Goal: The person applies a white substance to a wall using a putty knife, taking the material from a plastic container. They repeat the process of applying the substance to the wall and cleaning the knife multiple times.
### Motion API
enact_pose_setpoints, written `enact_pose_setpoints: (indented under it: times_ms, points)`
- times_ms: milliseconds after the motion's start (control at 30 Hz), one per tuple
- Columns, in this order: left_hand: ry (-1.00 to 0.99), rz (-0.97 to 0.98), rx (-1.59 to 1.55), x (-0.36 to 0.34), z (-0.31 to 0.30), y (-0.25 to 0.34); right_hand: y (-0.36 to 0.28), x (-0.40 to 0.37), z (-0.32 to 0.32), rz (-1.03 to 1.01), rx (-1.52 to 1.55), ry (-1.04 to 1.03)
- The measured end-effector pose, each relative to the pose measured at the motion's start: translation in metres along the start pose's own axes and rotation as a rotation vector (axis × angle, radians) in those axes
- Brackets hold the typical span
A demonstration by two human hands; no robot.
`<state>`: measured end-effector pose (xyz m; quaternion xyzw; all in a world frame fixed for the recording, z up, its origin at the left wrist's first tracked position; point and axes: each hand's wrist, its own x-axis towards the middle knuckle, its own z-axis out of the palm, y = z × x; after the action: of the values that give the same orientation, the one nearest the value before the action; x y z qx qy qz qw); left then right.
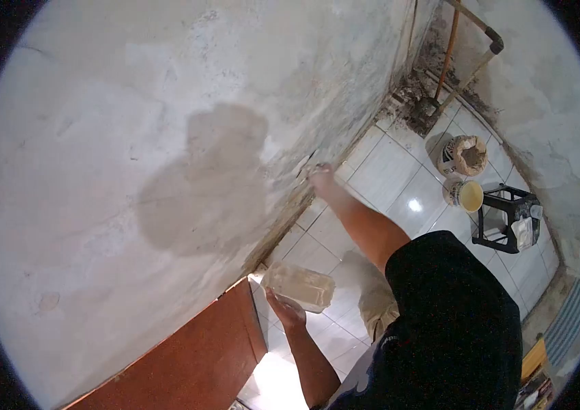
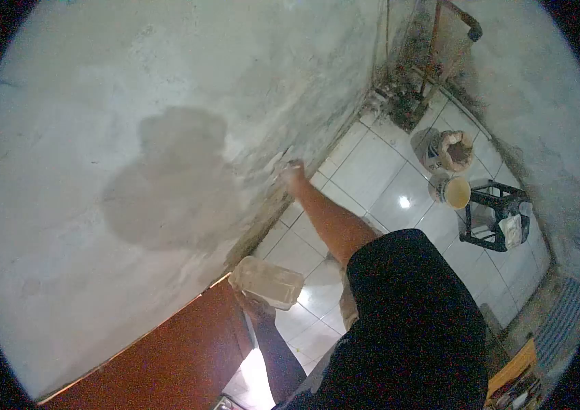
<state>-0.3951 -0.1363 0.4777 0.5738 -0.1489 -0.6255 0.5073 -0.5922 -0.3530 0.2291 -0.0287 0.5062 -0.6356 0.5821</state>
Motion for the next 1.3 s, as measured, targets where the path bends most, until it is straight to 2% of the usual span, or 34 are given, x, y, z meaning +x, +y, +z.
enact_pose_setpoints:
  times_ms: [67, 133, 167, 233, 267, 333, 433, 500, 533, 567, 633, 667, 733, 767, 833, 867, 933, 967, 1033, 1067, 1133, 1233, 1267, 1300]
  points:
    - [-0.052, -0.015, -0.041, 0.007, 0.0, -0.004, -0.001, -0.033, 0.028, -0.161, -0.014, 0.07]
    - [-0.065, -0.054, -0.074, 0.011, 0.004, -0.001, 0.002, -0.041, 0.026, -0.246, -0.019, 0.107]
    - [-0.067, -0.055, -0.065, 0.012, 0.005, 0.001, 0.005, -0.045, 0.025, -0.084, 0.338, -0.197]
    - [-0.034, -0.008, 0.069, 0.008, 0.014, 0.012, 0.016, -0.056, 0.014, 0.087, 0.705, -0.498]
    - [-0.032, -0.009, 0.083, 0.007, 0.012, 0.014, 0.021, -0.065, 0.002, 0.016, 0.279, -0.459]
    - [0.003, 0.015, 0.074, 0.012, 0.011, 0.023, 0.024, -0.079, -0.016, -0.067, -0.134, -0.402]
    - [-0.119, -0.047, -0.007, 0.016, 0.016, 0.037, 0.007, -0.095, -0.03, -0.118, 0.088, -0.543]
    - [-0.185, -0.016, 0.052, 0.047, 0.015, 0.046, -0.011, -0.096, -0.02, -0.028, 0.464, -0.31]
    - [-0.184, 0.014, 0.078, 0.05, 0.01, 0.04, -0.002, -0.073, -0.041, -0.409, 0.649, -0.91]
    - [-0.16, -0.011, 0.073, 0.05, 0.001, 0.042, 0.018, -0.062, -0.053, -0.382, 0.64, -0.89]
    - [-0.167, -0.088, 0.036, 0.066, -0.001, 0.05, 0.034, -0.033, -0.076, -0.25, 0.299, -0.309]
    - [-0.178, -0.087, 0.0, 0.068, -0.005, 0.051, 0.035, -0.024, -0.076, -0.254, 0.296, -0.296]
    - [-0.23, -0.12, 0.036, 0.086, -0.029, 0.05, 0.036, -0.007, -0.058, -0.352, 0.09, 0.033]
    - [-0.276, -0.137, 0.069, 0.093, -0.037, 0.049, 0.024, -0.007, -0.048, -0.355, 0.092, 0.043]
    - [-0.241, -0.174, 0.096, 0.091, -0.04, 0.055, -0.008, -0.018, -0.025, -0.133, 0.217, 0.093]
    - [-0.222, -0.191, 0.114, 0.094, -0.043, 0.058, -0.007, -0.008, -0.02, -0.134, 0.23, 0.105]
    - [-0.229, -0.244, 0.144, 0.1, -0.051, 0.063, 0.001, 0.0, -0.012, -0.202, 0.546, 0.092]
    - [-0.254, -0.278, 0.154, 0.103, -0.056, 0.067, 0.004, -0.007, -0.008, -0.199, 0.561, 0.104]
    - [-0.27, -0.249, 0.258, 0.101, -0.053, 0.072, -0.024, -0.032, 0.009, -0.174, 0.192, 0.227]
    - [-0.283, -0.216, 0.347, 0.098, -0.051, 0.075, -0.023, -0.037, 0.013, -0.177, 0.195, 0.225]
    - [-0.317, -0.225, 0.326, 0.095, -0.046, 0.082, -0.026, -0.044, 0.02, -0.376, 0.18, 0.127]
    - [-0.314, -0.184, 0.301, 0.091, -0.038, 0.087, -0.033, -0.058, 0.028, -0.384, 0.161, 0.083]
    - [-0.279, -0.14, 0.298, 0.089, -0.033, 0.087, -0.055, -0.09, 0.044, -0.369, -0.18, 0.137]
    - [-0.28, -0.128, 0.289, 0.086, -0.029, 0.088, -0.047, -0.098, 0.052, -0.377, -0.181, 0.125]
